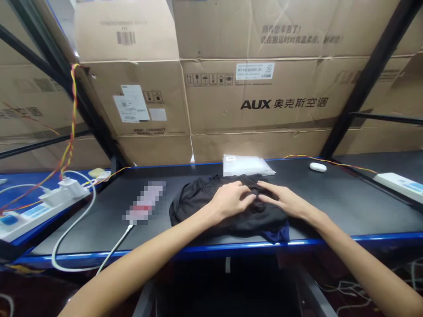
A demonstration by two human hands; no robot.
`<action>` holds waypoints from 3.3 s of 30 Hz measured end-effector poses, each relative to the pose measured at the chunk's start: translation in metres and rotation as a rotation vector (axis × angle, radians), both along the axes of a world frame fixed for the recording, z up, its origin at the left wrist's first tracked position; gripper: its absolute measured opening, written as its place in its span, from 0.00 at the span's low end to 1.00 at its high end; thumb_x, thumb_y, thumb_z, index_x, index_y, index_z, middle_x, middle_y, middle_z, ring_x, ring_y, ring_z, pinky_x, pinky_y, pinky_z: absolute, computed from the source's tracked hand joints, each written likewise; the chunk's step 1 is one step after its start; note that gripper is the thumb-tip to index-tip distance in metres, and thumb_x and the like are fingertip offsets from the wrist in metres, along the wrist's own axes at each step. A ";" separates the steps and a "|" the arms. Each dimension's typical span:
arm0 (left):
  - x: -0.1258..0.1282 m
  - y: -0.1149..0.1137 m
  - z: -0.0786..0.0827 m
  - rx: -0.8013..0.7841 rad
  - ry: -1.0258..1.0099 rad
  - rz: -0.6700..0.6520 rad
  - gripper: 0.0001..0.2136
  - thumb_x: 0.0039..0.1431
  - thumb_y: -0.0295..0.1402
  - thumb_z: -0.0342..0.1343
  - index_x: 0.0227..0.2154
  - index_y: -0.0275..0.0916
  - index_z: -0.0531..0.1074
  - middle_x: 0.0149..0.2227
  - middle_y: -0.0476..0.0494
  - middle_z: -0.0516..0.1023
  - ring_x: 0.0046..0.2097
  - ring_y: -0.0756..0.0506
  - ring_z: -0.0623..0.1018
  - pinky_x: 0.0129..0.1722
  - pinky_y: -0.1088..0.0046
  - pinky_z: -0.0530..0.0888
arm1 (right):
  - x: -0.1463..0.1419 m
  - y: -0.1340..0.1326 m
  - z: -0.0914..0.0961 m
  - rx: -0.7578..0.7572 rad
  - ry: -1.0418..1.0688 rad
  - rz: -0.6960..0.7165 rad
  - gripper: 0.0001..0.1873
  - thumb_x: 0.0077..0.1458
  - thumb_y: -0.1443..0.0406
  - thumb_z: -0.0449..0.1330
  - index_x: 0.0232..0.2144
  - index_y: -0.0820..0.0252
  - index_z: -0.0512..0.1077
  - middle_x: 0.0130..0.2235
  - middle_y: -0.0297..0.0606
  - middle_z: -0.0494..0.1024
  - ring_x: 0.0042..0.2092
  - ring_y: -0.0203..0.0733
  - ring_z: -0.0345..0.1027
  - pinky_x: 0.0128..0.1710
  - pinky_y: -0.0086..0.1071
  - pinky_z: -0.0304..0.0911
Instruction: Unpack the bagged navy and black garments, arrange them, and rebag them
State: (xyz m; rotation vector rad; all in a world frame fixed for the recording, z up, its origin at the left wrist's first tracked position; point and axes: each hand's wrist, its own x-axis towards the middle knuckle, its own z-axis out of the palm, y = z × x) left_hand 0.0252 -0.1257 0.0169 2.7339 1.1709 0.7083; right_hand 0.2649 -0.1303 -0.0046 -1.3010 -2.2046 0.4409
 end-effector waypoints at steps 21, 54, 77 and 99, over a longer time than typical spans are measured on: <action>-0.099 -0.016 0.014 -0.091 0.253 0.482 0.08 0.54 0.38 0.54 0.25 0.41 0.69 0.27 0.46 0.76 0.32 0.42 0.76 0.30 0.70 0.67 | 0.011 0.009 -0.011 0.003 -0.032 0.046 0.32 0.56 0.46 0.61 0.59 0.50 0.69 0.62 0.38 0.70 0.64 0.55 0.60 0.65 0.52 0.55; -0.151 -0.015 0.025 -0.009 0.274 0.737 0.13 0.57 0.37 0.50 0.39 0.47 0.79 0.36 0.43 0.82 0.38 0.38 0.80 0.35 0.68 0.70 | 0.013 0.010 -0.012 -0.005 -0.043 0.050 0.32 0.57 0.46 0.60 0.59 0.51 0.69 0.62 0.39 0.69 0.64 0.55 0.60 0.65 0.51 0.55; -0.151 0.013 0.017 -0.064 0.028 0.181 0.11 0.58 0.37 0.54 0.39 0.41 0.78 0.40 0.44 0.78 0.44 0.43 0.76 0.48 0.66 0.72 | -0.006 0.003 0.005 0.132 0.051 0.111 0.11 0.56 0.53 0.61 0.35 0.49 0.80 0.50 0.37 0.80 0.53 0.52 0.71 0.55 0.47 0.66; -0.166 -0.033 0.037 -0.444 0.045 -0.199 0.08 0.59 0.33 0.56 0.34 0.38 0.79 0.35 0.47 0.81 0.37 0.47 0.78 0.40 0.75 0.71 | 0.006 -0.061 0.043 -0.180 -0.029 0.301 0.12 0.59 0.57 0.59 0.41 0.53 0.77 0.43 0.39 0.79 0.45 0.47 0.73 0.48 0.40 0.65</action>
